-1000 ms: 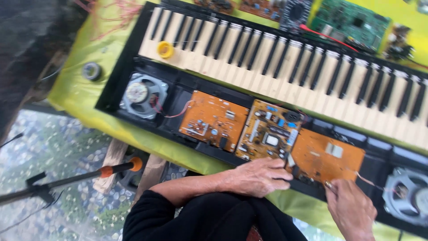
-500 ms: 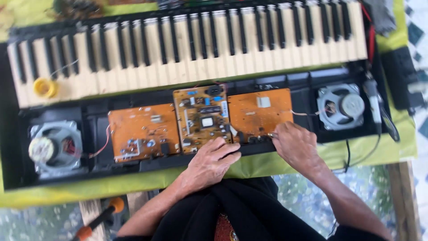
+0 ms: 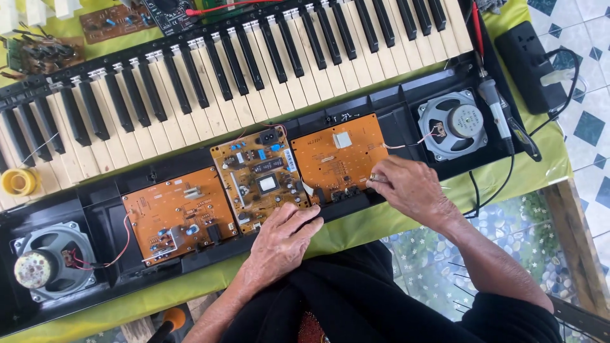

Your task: The person uses a screwdriver to work on the internal circuit boards of a disassembled electronic keyboard. They manipulate components and wires on the orange PCBs while the keyboard keys and speakers remain visible in the frame.

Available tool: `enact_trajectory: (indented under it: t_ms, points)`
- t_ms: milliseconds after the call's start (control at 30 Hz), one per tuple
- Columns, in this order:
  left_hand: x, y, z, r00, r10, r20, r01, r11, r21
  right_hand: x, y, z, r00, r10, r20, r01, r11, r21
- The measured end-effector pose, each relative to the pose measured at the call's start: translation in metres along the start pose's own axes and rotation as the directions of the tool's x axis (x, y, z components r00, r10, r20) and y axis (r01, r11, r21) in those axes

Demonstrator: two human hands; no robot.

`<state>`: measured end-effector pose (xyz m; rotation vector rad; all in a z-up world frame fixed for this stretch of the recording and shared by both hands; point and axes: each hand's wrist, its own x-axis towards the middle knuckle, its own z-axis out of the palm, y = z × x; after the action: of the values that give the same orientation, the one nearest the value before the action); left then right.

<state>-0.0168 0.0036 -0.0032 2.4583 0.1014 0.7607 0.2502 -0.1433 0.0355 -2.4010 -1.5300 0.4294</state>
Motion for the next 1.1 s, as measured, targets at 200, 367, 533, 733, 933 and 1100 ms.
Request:
enact_trajectory:
  t_ms: [200,367,533,733,933,1100]
  points:
    - [0.009,0.004,-0.006,0.999,-0.013,0.048,0.013,1.0,0.0,-0.012,-0.027,-0.061,0.936,-0.187,-0.299,0.256,0.943,0.211]
    - [0.046,0.009,-0.009,0.961,0.015,0.275,-0.047,0.993,0.112,-0.02,-0.045,-0.087,0.883,-0.352,-0.309,0.41,0.901,0.144]
    - [0.093,0.015,0.022,0.95,0.016,0.313,0.037,0.986,-0.161,-0.019,-0.027,-0.057,0.864,-0.262,-0.43,0.417,0.85,0.321]
    - [0.099,0.006,0.051,0.929,-0.047,0.366,0.128,0.971,-0.201,-0.024,-0.03,-0.045,0.858,-0.241,-0.455,0.441,0.8,0.408]
    - [0.099,0.006,0.053,0.907,-0.079,0.414,0.178,0.962,-0.206,-0.025,-0.034,-0.038,0.868,-0.209,-0.45,0.429,0.772,0.468]
    - [0.093,0.002,0.061,0.922,-0.06,0.381,0.141,0.972,-0.187,-0.025,-0.032,-0.034,0.876,-0.225,-0.426,0.426,0.777,0.464]
